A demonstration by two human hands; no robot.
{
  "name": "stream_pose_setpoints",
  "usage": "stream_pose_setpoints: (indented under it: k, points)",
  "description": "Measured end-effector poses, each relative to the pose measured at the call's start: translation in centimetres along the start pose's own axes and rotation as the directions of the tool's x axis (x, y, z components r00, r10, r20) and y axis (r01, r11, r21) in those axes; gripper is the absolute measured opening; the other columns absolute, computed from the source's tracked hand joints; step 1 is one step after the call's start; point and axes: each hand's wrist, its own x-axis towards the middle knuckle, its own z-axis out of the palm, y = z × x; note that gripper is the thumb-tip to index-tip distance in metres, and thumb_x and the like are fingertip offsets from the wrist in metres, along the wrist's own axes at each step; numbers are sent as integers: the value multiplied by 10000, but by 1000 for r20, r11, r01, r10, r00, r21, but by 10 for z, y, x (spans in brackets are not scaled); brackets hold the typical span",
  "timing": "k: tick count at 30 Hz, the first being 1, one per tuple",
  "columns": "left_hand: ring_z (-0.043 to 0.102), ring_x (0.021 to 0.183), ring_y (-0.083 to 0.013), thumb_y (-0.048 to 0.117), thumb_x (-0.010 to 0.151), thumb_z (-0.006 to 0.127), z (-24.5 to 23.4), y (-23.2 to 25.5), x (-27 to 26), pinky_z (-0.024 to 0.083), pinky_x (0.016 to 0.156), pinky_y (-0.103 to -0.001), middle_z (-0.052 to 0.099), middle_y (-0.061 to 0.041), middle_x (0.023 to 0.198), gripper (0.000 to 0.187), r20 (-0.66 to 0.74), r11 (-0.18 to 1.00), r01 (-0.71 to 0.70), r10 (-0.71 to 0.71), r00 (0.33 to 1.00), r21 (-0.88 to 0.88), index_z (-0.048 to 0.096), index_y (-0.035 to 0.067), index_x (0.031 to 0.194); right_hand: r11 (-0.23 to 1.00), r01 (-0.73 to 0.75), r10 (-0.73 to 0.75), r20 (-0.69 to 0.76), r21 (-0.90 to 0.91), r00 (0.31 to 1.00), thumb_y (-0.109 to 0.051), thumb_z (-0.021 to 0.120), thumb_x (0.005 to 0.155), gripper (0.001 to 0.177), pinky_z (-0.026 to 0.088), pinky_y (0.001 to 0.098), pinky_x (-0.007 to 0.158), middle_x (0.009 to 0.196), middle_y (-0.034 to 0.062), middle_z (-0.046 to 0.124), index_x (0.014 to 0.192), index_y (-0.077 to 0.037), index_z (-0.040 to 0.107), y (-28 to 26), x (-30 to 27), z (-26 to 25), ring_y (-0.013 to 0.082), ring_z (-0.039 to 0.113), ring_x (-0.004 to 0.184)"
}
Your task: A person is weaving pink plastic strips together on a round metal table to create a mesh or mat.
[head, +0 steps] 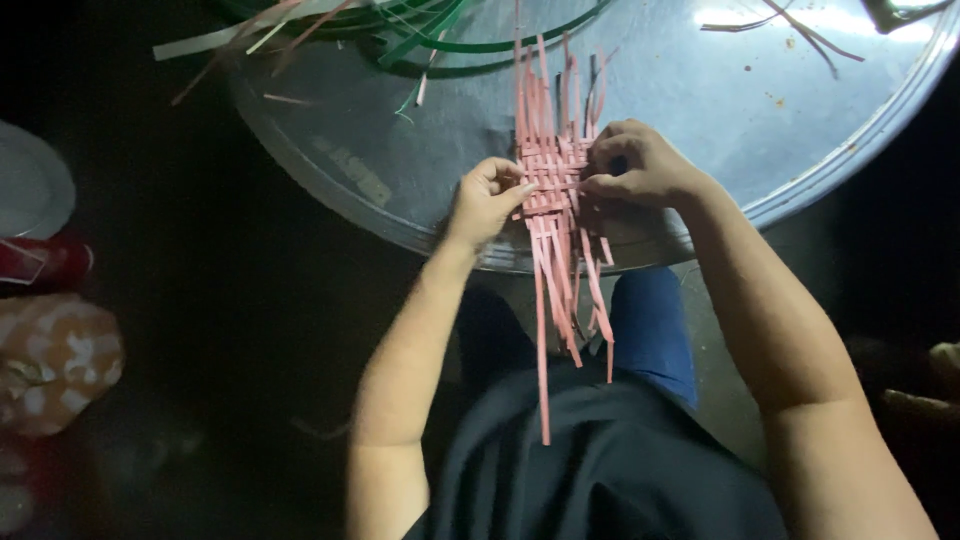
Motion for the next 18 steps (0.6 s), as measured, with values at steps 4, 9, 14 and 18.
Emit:
stream_pose_setpoints:
  k: [4, 9, 14, 18]
  points:
    - [543, 583, -64, 90, 721, 679, 24, 3, -15, 432, 447, -149, 554, -66, 613, 316, -163, 994, -44, 27, 986, -99, 485, 32, 963, 997, 27, -26, -29, 69, 999, -215, 693, 667, 236, 392, 422, 763, 858, 193, 553, 615, -30, 554, 18, -2, 4, 404, 501, 888]
    - [598, 602, -76, 158, 765, 637, 33, 16, -17, 467, 502, -150, 619, -71, 622, 112, -17, 953, 117, -127, 992, -279, 594, 64, 810, 997, 5, -1, -57, 77, 998, -202, 691, 669, 184, 377, 348, 788, 863, 101, 560, 605, -89, 560, 41, -5, 6, 310, 520, 911]
    - [536, 525, -21, 142, 753, 626, 34, 23, -24, 354, 436, -78, 574, -43, 521, 80, -92, 991, 65, -76, 993, -118, 588, 82, 789, 999, 32, -32, -56, 9, 998, -201, 728, 673, 208, 371, 356, 757, 832, 120, 548, 610, -70, 579, 21, -5, 9, 300, 510, 842]
    - [509, 506, -4, 104, 728, 628, 42, 54, -35, 328, 440, -78, 573, -45, 513, 66, -81, 992, 68, -77, 994, -106, 583, 81, 770, 1000, 19, -19, -45, 7, 999, -180, 729, 677, 182, 373, 378, 768, 845, 142, 561, 648, -44, 612, 19, -5, 6, 335, 512, 865]
